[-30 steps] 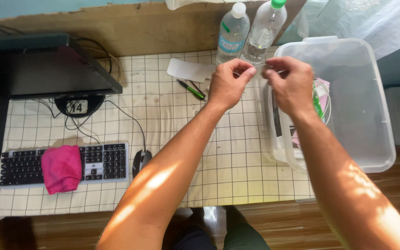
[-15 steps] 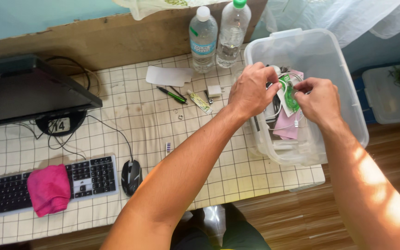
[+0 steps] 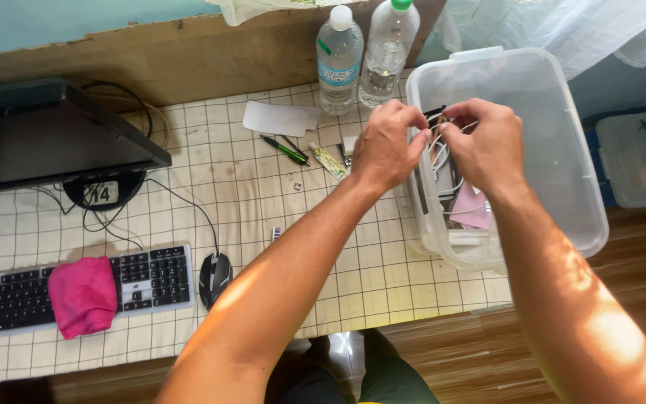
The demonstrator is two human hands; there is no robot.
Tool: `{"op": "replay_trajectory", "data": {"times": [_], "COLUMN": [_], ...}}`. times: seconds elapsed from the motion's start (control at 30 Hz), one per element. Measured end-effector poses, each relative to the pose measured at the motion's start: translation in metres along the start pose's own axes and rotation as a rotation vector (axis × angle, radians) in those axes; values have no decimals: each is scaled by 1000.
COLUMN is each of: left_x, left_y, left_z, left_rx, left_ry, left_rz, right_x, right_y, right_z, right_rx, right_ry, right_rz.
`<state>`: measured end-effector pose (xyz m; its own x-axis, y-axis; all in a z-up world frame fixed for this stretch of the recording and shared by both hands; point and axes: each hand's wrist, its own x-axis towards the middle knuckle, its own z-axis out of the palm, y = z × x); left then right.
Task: The person places cables, stationery, coins, and accessories into a plastic storage container by hand. The person then wipes the desk with a cloth, seals the container with its lid, and picks up a toothbrush.
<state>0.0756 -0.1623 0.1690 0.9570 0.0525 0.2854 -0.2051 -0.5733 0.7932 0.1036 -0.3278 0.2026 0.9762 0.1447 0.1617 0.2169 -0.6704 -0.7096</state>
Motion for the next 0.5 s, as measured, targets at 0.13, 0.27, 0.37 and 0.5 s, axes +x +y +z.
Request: {"op": "replay_trajectory", "data": {"times": [0.13, 0.27, 0.37, 0.5], "left_x": [-6, -18, -30, -50], "left_y": [-37, -77, -103, -137], "left_z": [-25, -55, -73, -86], "left_rx": [23, 80, 51, 91], "left_ry": [74, 144, 167, 181], "left_rz": [2, -66, -209, -354], "right_x": [0, -6, -12, -21], "right_y": [-29, -52, -62, -64], "right_z": [33, 67, 96, 140], "right_rx": [75, 56, 64, 57], "right_ry": [-82, -148, -198, -288], "right_rz": [-76, -96, -93, -22]}}
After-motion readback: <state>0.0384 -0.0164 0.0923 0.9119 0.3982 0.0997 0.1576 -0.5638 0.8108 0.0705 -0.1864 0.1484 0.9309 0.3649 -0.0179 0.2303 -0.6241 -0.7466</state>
